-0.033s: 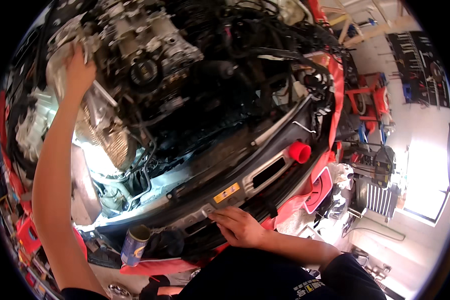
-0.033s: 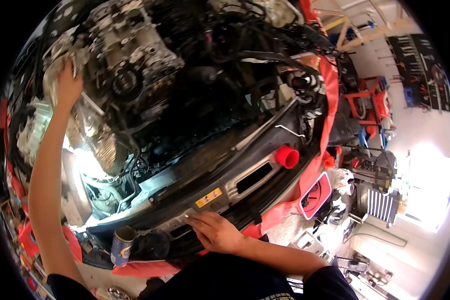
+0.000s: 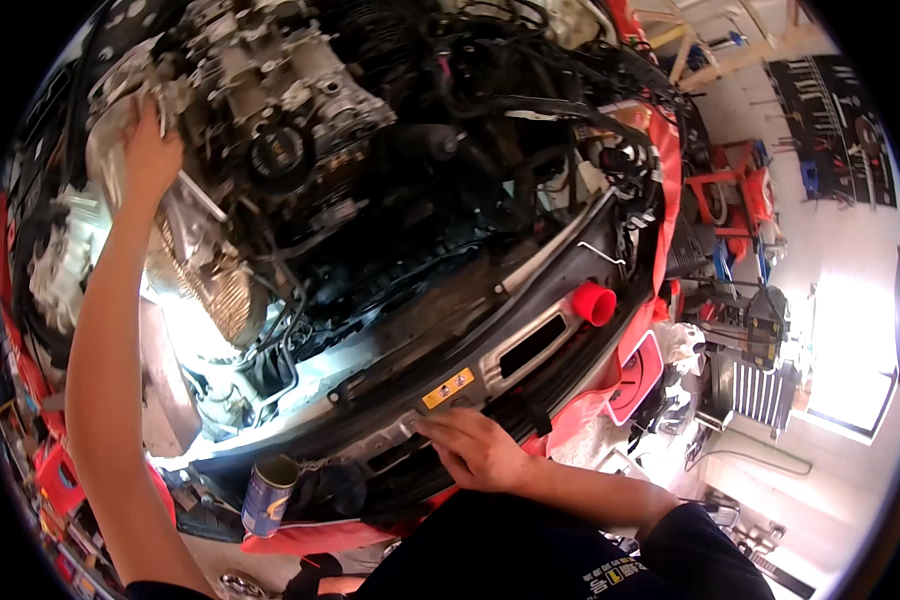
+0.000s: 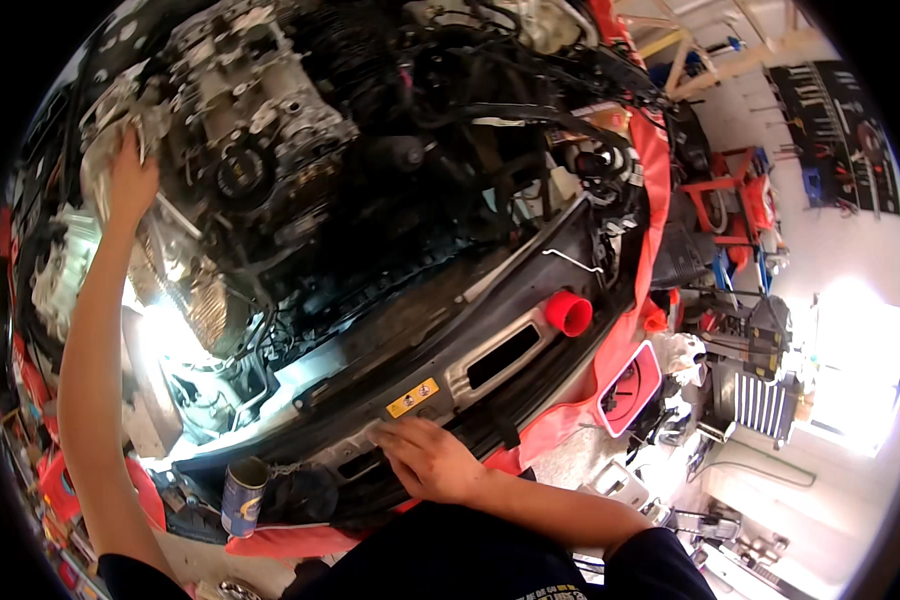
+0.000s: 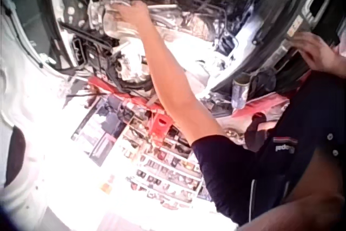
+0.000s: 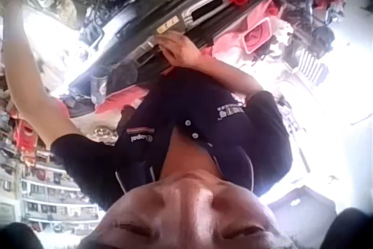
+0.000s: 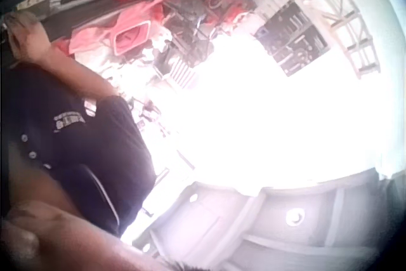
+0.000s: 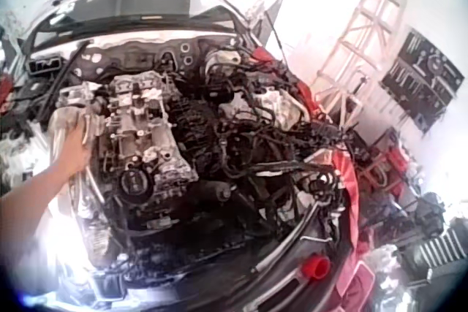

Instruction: The person works on a car engine by using a wrench to loosen components and then using their hands to manipulate wires and parts near the valve cover.

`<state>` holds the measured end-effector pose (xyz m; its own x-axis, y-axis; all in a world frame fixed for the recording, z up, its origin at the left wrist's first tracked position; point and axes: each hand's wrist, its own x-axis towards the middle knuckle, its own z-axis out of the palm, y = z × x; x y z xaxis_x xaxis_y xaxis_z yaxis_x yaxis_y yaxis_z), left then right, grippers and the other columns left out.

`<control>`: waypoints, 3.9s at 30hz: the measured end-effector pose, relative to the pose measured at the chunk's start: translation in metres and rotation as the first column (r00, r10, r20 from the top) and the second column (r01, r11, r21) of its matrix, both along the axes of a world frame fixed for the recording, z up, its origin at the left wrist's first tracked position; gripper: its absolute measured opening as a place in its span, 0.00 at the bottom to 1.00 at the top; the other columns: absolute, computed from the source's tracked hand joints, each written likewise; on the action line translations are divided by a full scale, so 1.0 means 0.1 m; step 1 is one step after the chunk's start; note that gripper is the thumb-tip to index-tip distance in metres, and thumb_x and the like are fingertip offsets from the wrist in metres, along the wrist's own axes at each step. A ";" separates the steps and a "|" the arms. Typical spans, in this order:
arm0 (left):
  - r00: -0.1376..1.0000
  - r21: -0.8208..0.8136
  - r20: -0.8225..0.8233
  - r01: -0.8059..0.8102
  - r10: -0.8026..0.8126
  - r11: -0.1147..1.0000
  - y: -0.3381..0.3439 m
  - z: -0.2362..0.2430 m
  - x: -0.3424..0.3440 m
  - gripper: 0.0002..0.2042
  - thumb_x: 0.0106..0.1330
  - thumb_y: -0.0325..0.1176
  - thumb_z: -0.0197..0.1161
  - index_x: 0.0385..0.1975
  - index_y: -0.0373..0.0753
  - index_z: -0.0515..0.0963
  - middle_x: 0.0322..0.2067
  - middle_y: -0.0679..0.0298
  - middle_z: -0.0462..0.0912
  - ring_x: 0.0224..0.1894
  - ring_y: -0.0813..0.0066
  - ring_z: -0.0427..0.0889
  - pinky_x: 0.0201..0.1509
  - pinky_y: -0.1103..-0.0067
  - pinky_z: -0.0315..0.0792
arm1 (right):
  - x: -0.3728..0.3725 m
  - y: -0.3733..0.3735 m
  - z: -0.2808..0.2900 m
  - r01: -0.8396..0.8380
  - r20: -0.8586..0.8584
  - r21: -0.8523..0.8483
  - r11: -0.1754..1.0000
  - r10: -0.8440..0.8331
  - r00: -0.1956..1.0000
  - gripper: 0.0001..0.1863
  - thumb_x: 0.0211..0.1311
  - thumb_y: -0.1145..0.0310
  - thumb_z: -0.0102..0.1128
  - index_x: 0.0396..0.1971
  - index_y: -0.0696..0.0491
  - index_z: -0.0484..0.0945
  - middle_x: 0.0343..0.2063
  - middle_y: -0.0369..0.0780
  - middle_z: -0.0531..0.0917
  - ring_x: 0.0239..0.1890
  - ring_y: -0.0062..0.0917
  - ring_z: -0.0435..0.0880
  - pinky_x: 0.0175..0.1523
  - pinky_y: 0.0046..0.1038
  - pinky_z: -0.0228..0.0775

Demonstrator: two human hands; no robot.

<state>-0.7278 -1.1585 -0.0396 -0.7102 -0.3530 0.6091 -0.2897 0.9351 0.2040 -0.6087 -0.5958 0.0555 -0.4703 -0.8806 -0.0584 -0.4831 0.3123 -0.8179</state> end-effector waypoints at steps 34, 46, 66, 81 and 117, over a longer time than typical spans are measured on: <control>-0.358 0.581 0.696 -0.228 0.622 -0.781 11.49 -0.82 5.26 0.16 0.57 0.33 0.61 0.43 0.32 0.79 0.35 0.50 0.84 0.40 0.59 0.83 0.47 0.70 0.75 | 1.14 -0.95 -0.86 -0.745 -0.590 0.386 0.544 0.766 0.254 0.11 0.62 0.68 0.42 0.38 0.53 0.74 0.37 0.50 0.82 0.40 0.47 0.82 0.43 0.45 0.74; -0.068 0.609 0.744 -0.341 0.665 -0.716 11.12 -1.00 4.72 0.14 0.55 0.31 0.61 0.40 0.32 0.79 0.35 0.52 0.84 0.36 0.62 0.83 0.43 0.72 0.77 | 0.62 -0.81 -0.54 -0.627 -0.616 0.135 0.767 0.561 0.554 0.12 0.59 0.64 0.50 0.32 0.56 0.79 0.33 0.51 0.82 0.38 0.48 0.81 0.44 0.45 0.73; 0.928 0.280 -0.039 -0.346 0.371 0.895 1.88 1.08 1.61 0.17 0.62 0.32 0.58 0.49 0.32 0.74 0.47 0.51 0.76 0.55 0.51 0.69 0.60 0.64 0.61 | -1.34 -2.20 -0.03 -0.254 -0.769 0.156 0.955 0.278 0.575 0.08 0.57 0.69 0.56 0.31 0.58 0.75 0.30 0.45 0.79 0.33 0.38 0.82 0.40 0.35 0.76; 0.954 0.147 0.010 -0.298 0.300 0.943 1.04 0.18 0.19 0.24 0.55 0.29 0.58 0.54 0.32 0.69 0.56 0.59 0.67 0.66 0.59 0.59 0.73 0.53 0.42 | -1.25 -2.48 -0.67 -0.114 -0.749 -0.196 0.974 -0.074 0.659 0.08 0.49 0.77 0.64 0.31 0.57 0.76 0.21 0.36 0.71 0.22 0.25 0.73 0.24 0.25 0.69; 0.958 0.125 -0.094 -0.258 0.270 0.958 1.02 0.24 0.22 0.20 0.53 0.29 0.60 0.46 0.25 0.74 0.56 0.50 0.69 0.64 0.46 0.59 0.69 0.55 0.51 | -0.88 -2.70 -0.82 0.280 -0.463 0.004 0.960 -0.246 0.851 0.17 0.58 0.73 0.56 0.46 0.67 0.75 0.22 0.46 0.81 0.21 0.36 0.82 0.24 0.33 0.75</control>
<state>-0.7055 -1.0567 -0.0152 -0.5143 -0.5882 0.6241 -0.4934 0.7982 0.3456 -0.6971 -0.8663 -0.0270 -0.6730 -0.7216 0.1624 -0.6866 0.5279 -0.4999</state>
